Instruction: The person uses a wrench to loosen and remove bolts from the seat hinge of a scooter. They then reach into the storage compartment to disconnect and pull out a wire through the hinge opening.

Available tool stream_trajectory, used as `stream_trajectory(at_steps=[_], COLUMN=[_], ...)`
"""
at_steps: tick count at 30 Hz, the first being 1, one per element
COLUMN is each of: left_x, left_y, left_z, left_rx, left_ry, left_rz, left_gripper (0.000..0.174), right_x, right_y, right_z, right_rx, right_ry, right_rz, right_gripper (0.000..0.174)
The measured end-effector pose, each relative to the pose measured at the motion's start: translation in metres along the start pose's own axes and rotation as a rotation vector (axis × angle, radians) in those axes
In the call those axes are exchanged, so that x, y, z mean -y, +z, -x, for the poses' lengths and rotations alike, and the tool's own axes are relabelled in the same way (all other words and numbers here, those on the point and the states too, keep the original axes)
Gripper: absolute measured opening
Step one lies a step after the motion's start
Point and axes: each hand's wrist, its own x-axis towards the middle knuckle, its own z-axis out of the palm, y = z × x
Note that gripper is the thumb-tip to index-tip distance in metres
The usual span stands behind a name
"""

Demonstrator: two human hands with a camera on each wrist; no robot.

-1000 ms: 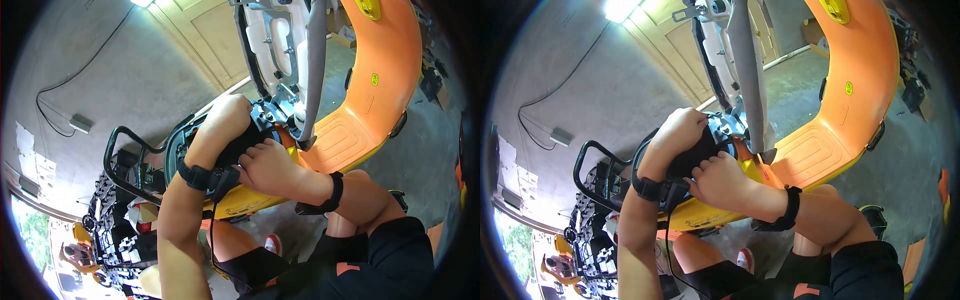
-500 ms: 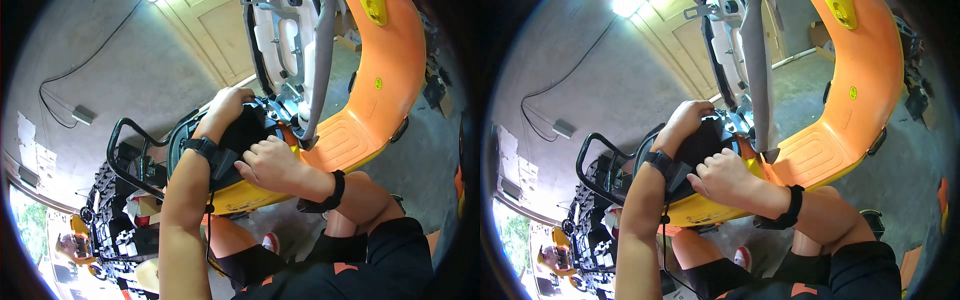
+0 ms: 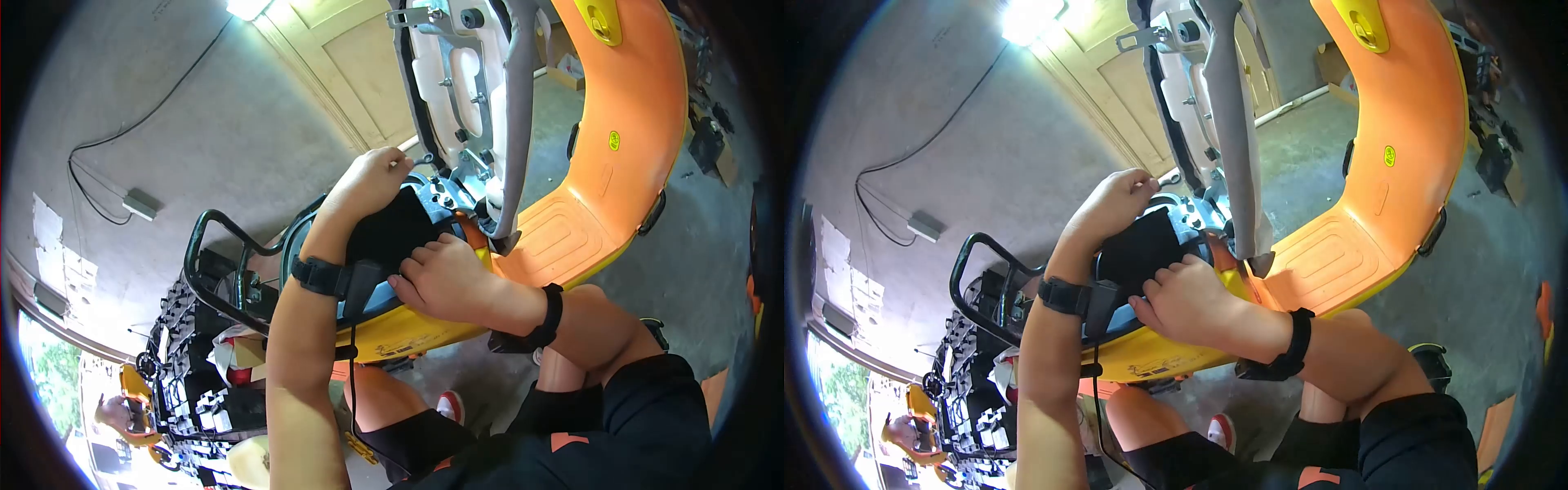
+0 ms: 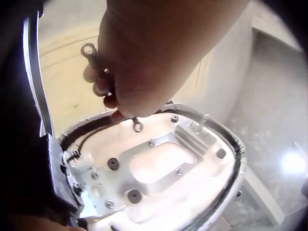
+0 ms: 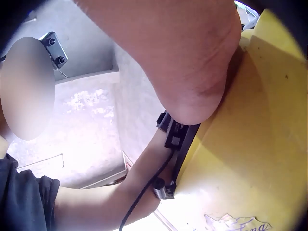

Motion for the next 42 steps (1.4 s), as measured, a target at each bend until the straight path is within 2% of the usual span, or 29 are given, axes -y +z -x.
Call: stream_trajectory(at_steps=[1, 5, 7, 9, 14, 17, 19, 22, 24, 35, 37, 42], left_x=[-0.002, 0.000, -0.006, -0.006, -0.006, -0.014, -0.020, -0.018, -0.019, -0.024, -0.024, -0.010], left_y=[0.001, 0.012, 0.012, 0.012, 0.008, 0.000, 0.000, 0.003, 0.003, 0.005, 0.003, 0.002], left_z=[0.002, 0.001, 0.003, 0.004, 0.005, 0.010, 0.011, 0.009, 0.008, 0.009, 0.008, 0.007], left_rx=[0.046, 0.084, 0.158, 0.156, 0.180, 0.275, 0.352, 0.339, 0.343, 0.403, 0.434, 0.511], left_ry=[-0.012, -0.012, -0.080, -0.072, -0.065, -0.069, -0.252, -0.286, -0.303, -0.317, -0.374, -0.385], left_rz=[0.015, -0.003, -0.015, -0.008, -0.019, -0.009, 0.091, 0.097, 0.105, 0.248, 0.330, 0.395], left_gripper=[0.035, 0.037, 0.039, 0.038, 0.039, 0.040, 0.042, 0.043, 0.043, 0.042, 0.042, 0.040], right_x=[0.000, -0.001, -0.002, -0.001, -0.001, -0.002, -0.002, -0.001, -0.001, 0.001, 0.001, 0.000], right_y=[0.000, 0.004, 0.004, 0.002, 0.000, 0.002, 0.002, 0.000, -0.001, 0.000, 0.001, 0.000], right_z=[0.000, 0.000, 0.001, 0.000, -0.001, 0.000, 0.001, -0.001, -0.001, -0.001, -0.001, -0.001], right_rx=[0.001, -0.017, -0.021, 0.020, 0.050, 0.021, -0.010, 0.007, 0.048, 0.043, 0.048, 0.008], right_ry=[0.005, 0.008, 0.006, 0.016, 0.022, 0.015, 0.007, 0.010, 0.026, 0.030, 0.035, 0.028], right_rz=[-0.003, -0.022, -0.028, -0.029, -0.041, -0.038, -0.039, -0.032, -0.043, -0.037, -0.032, -0.058], right_gripper=[0.032, 0.031, 0.031, 0.039, 0.038, 0.034, 0.030, 0.030, 0.038, 0.037, 0.037, 0.038])
